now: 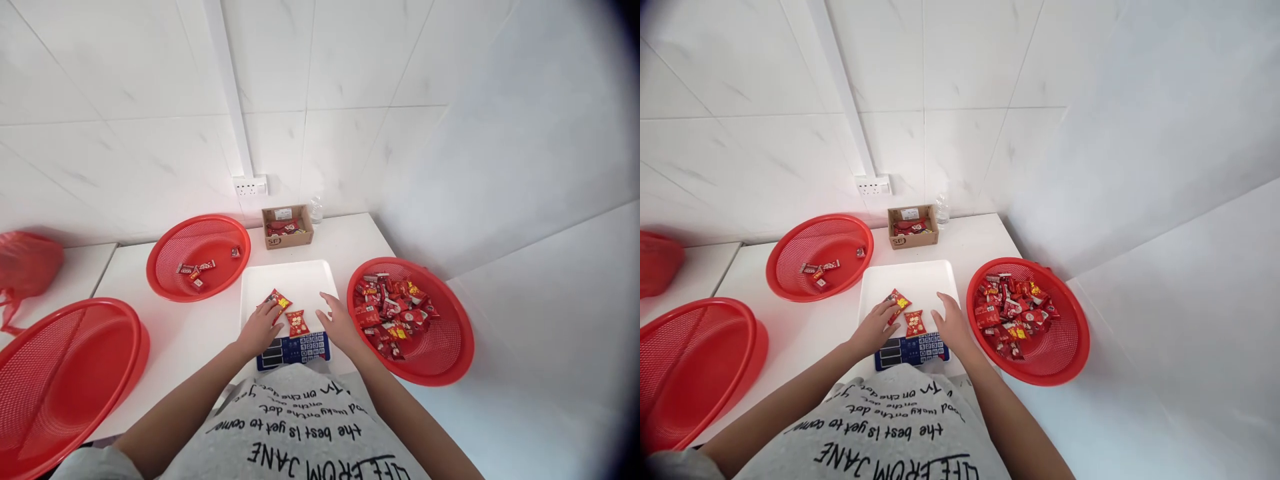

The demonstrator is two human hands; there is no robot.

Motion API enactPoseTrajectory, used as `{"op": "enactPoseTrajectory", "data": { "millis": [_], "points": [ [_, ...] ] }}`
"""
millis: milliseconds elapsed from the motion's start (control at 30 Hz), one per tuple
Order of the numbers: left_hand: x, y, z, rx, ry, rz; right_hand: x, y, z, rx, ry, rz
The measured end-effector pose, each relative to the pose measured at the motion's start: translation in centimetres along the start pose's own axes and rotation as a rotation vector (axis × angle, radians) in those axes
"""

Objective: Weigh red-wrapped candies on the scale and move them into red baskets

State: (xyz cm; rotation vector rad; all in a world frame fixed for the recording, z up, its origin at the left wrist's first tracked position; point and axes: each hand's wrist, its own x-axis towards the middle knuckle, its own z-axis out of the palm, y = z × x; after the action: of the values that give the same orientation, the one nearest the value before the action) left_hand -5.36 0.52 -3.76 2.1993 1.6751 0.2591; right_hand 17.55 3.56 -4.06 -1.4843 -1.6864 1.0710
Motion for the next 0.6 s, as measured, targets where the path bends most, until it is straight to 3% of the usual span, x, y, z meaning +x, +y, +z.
{"op": "enactPoseTrajectory", "data": {
  "millis": [133,300,367,500,600],
  "points": [
    [0.6,1.2,0.8,0.059,0.039,0.038,-1.3,1.9,-2.1,-0.011,0.141,0.038],
    [2.0,1.6,2.1,0.168,-0.018,0.101,-3.3,5.6,-6.7,-0.135,0.346,0.191],
    [2.8,1.1,2.3,0.199,-0.010,0.116,-4.0,7.2,-8.9,-0.126,0.432,0.310],
    [3.8,0.5,2.0,0.174,0.055,0.122,-4.7,9.8,-12.6,0.166,0.614,0.658],
    [3.1,1.1,1.6,0.096,0.097,0.151,-4.4,11.4,-13.8,0.298,0.626,0.825]
  ]
}}
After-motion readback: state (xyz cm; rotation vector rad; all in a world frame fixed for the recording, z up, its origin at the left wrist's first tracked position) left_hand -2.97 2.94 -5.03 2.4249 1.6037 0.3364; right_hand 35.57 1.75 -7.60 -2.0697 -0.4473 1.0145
